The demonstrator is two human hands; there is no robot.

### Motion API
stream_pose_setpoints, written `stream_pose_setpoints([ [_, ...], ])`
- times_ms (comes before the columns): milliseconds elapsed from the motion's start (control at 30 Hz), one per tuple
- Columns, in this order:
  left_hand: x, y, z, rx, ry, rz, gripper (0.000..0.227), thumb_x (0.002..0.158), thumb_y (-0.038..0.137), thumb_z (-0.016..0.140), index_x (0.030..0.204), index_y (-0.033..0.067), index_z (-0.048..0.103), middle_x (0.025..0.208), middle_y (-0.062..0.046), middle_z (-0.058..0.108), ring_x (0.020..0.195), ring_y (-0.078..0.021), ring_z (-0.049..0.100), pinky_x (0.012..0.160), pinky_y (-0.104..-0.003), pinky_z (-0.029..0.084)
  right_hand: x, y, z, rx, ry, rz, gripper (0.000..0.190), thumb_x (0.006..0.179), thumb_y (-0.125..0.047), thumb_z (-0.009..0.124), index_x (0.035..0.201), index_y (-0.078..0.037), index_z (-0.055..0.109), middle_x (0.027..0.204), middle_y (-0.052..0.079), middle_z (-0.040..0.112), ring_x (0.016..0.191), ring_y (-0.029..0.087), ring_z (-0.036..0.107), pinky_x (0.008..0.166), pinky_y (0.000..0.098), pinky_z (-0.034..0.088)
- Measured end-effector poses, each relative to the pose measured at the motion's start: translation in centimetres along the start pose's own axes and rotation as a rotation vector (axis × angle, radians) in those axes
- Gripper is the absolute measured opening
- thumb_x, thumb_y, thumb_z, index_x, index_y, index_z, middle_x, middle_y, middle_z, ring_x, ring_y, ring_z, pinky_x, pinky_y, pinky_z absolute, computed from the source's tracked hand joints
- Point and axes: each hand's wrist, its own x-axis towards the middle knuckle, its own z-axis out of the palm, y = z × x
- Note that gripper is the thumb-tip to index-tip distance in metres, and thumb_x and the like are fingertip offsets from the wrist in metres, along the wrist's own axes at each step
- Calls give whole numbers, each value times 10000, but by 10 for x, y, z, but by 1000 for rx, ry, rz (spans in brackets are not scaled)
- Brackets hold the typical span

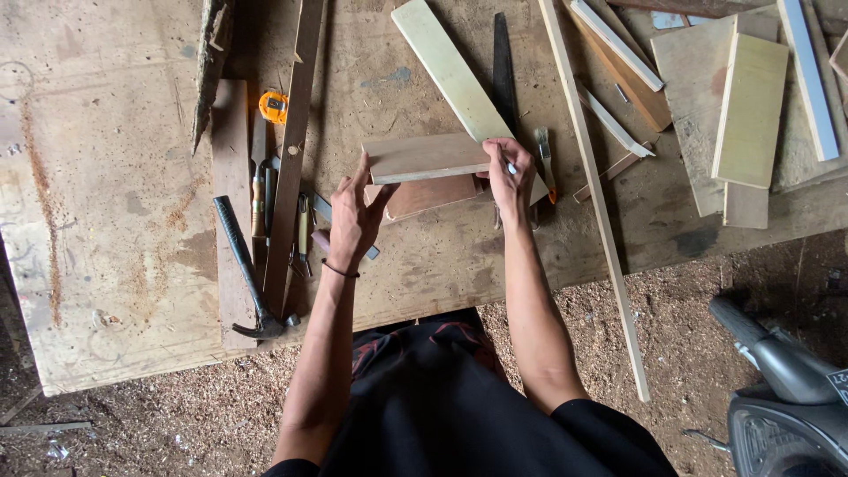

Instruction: The person arranges several small rectangular wood pieces on a workbench, then uses a white marker to draw lines on the edges of the pieces. The person handles the wood pieces one at a time, aligning them before marking.

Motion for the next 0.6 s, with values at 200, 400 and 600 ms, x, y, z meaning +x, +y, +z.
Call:
stream_pose_setpoints([
  [200,4,7,-13,0,78,159,754,980,383,776,1509,-57,467,1185,-201,746,976,-253,637,870,-410,548,-2,-6,3,-1,13,50,310,959,-376,651,1014,-79,724,895,99,782,623,160,724,553,302,618],
  [400,-5,-15,-5,-335,-115,-309,687,936,403,717,1438,12,458,1212,-234,654,625,-174,648,547,-372,581,-2,10,3,-13,-89,-95,167,917,-122,710,1079,-87,711,1032,70,760,908,143,724,847,348,618],
  [600,-27,-57,28,-330,-125,-250,595,1032,345,610,1428,15,312,1017,-201,750,673,-249,694,599,-408,561,-19,30,4,21,-191,-49,332,862,15,748,1168,-93,676,1187,68,720,959,129,699,950,342,576],
])
